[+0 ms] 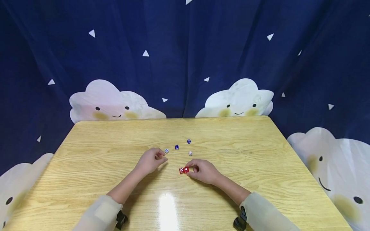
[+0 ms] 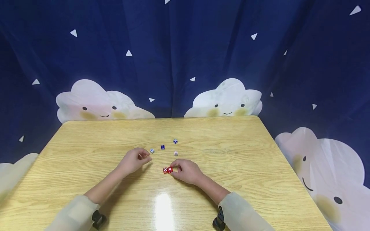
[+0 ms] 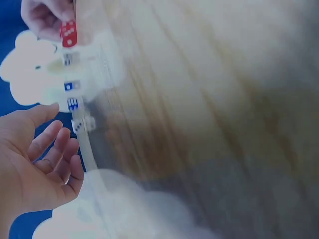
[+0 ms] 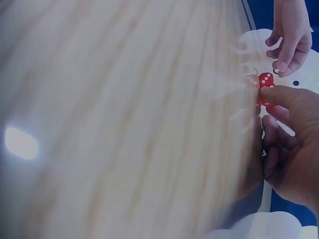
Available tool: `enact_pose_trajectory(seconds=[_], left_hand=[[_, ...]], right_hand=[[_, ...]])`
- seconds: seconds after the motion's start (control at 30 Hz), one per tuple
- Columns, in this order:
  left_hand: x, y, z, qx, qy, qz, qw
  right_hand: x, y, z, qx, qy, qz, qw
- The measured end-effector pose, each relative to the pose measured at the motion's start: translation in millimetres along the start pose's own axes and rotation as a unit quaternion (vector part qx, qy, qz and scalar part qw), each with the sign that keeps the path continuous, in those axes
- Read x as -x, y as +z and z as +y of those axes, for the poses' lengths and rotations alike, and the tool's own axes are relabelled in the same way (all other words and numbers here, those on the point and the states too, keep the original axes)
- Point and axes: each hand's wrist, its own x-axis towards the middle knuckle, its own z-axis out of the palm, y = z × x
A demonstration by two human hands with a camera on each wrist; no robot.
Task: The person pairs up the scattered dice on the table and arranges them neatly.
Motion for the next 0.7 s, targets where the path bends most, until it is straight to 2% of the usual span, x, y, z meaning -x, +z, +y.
enact_pose_trajectory(seconds=[0.23,0.7], left_hand=[[-7.9,-6.4,-6.5,-0.026,-0.038,0.014,0.9989],[-24.7,-0.4,-7.0,-0.049,-0.054,0.025,0.9971]], right_hand=[[-0.2,-1,0,0.006,-0.002,0.001,1.0],[-1.3,0,1,0.003,0.009,-0.003,0.9999]])
